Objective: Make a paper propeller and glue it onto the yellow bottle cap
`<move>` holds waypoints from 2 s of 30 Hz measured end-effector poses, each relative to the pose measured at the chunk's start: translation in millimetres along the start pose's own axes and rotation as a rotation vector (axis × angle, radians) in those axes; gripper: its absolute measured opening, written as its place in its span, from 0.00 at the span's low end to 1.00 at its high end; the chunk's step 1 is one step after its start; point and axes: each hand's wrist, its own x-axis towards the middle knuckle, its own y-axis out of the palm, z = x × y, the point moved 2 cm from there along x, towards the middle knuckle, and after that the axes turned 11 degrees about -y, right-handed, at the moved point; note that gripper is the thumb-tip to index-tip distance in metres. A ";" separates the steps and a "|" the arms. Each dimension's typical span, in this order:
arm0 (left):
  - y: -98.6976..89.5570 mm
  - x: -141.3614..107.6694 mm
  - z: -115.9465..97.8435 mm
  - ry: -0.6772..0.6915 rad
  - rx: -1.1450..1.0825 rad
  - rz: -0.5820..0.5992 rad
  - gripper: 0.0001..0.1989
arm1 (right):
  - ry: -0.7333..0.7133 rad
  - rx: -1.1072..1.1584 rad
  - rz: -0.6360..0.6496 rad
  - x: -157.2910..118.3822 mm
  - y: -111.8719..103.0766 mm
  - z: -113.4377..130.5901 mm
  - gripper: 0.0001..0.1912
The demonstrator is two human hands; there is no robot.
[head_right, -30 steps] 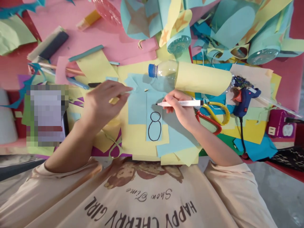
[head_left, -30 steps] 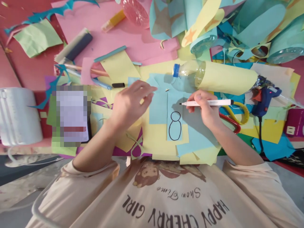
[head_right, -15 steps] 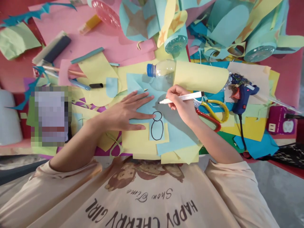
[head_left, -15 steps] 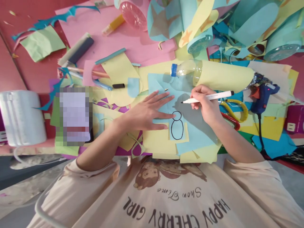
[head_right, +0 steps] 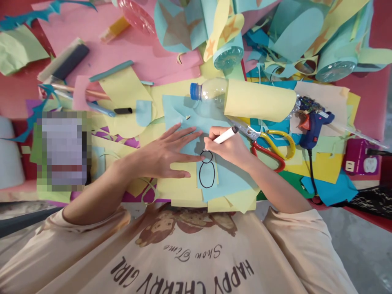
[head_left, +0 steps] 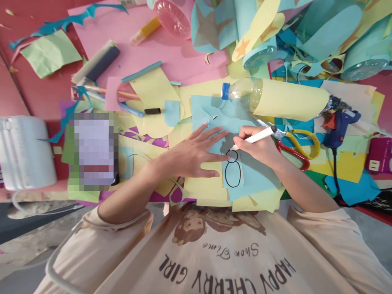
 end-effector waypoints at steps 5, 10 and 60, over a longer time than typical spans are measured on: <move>0.0 0.7 0.0 0.017 -0.031 0.009 0.21 | -0.039 -0.011 0.019 0.1 0.2 -0.3 0.18; 0.3 0.9 0.9 0.018 -0.056 0.010 0.20 | -0.043 -0.056 0.020 0.7 1.0 1.4 0.17; 4.2 -0.1 2.9 -0.032 -0.174 -0.040 0.20 | -0.091 -0.128 -0.211 3.4 1.1 1.0 0.17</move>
